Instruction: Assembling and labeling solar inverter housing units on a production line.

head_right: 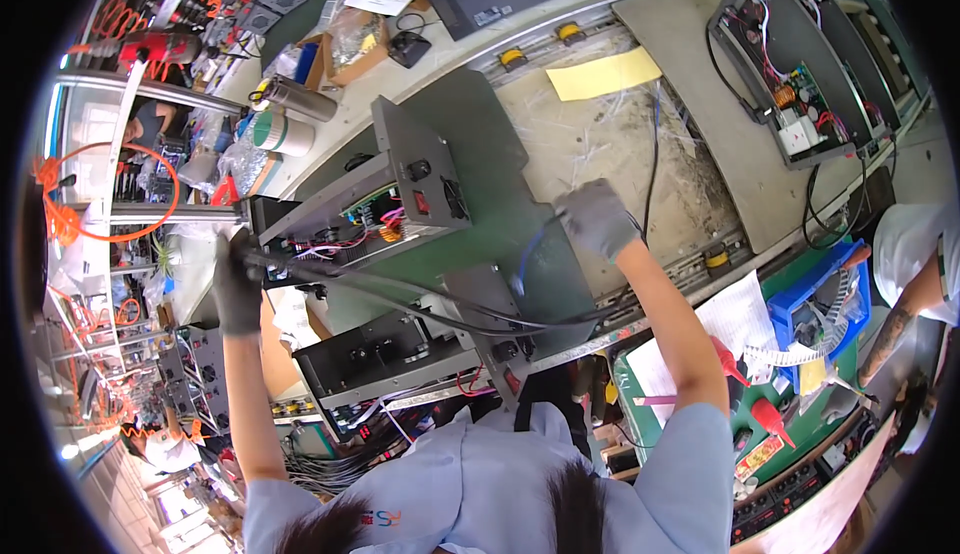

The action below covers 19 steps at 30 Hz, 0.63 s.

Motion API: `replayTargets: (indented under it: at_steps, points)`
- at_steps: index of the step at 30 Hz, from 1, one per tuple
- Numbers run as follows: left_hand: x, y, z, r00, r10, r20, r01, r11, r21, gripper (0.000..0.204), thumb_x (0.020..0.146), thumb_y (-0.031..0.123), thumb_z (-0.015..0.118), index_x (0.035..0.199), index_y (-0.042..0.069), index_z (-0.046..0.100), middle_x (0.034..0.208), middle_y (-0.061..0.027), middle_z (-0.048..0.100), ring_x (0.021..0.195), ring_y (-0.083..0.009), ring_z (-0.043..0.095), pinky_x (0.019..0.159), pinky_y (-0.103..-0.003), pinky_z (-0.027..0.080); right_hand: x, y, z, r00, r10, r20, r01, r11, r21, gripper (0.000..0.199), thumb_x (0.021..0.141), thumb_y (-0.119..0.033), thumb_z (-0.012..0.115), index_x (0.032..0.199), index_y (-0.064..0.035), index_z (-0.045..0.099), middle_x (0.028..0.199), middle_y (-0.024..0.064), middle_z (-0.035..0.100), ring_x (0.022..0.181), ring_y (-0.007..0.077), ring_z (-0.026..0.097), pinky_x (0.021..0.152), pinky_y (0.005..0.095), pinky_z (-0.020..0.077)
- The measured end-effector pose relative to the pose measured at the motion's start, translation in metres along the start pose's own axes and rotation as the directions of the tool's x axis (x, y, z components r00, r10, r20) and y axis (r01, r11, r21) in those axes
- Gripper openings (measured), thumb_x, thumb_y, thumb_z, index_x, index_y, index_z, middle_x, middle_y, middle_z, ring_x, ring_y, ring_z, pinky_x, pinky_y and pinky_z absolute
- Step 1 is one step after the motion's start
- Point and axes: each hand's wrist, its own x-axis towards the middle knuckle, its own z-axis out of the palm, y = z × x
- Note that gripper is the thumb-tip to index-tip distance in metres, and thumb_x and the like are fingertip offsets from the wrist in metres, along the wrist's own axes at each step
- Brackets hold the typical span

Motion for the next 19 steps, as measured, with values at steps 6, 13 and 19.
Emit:
replayTargets:
  at_steps: [6,13,19]
  points:
    - [-0.019,-0.046,0.003,0.741,-0.655,0.149,0.228,0.454,0.861,0.044,0.092,0.038,0.046,0.076,0.0,0.063,0.061,-0.0099,0.062,0.058,-0.0281,0.062,0.061,-0.042,0.049,0.013,-0.022,-0.054,0.857,0.267,-0.441,-0.121,0.935,0.332,0.014,0.083,-0.017,0.058,0.094,-0.0117,0.063,0.072,0.0143,0.06,0.066,0.0344,0.06,0.055,0.0396,0.0463]
    - [-0.039,0.051,0.137,0.235,0.696,0.678,-0.96,0.057,0.273,0.034,0.082,0.031,0.063,0.11,0.012,0.058,0.092,-0.013,0.063,0.078,-0.0293,0.064,0.066,-0.041,0.05,0.049,-0.053,-0.079,0.864,0.02,-0.504,0.14,0.95,0.279,0.015,0.085,-0.021,0.058,0.094,-0.0115,0.064,0.076,0.0121,0.063,0.064,0.0317,0.061,0.055,0.0355,0.0464]
    - [0.011,0.026,0.183,0.432,0.105,0.896,-0.834,0.424,0.352,0.045,0.079,0.031,0.066,0.119,0.014,0.055,0.115,-0.011,0.057,0.097,-0.033,0.06,0.074,-0.036,0.052,0.07,-0.026,-0.107,0.867,-0.119,-0.484,0.22,0.963,0.158,0.019,0.079,-0.02,0.065,0.096,-0.0127,0.064,0.083,0.0094,0.068,0.068,0.0268,0.064,0.057,0.0342,0.0477]
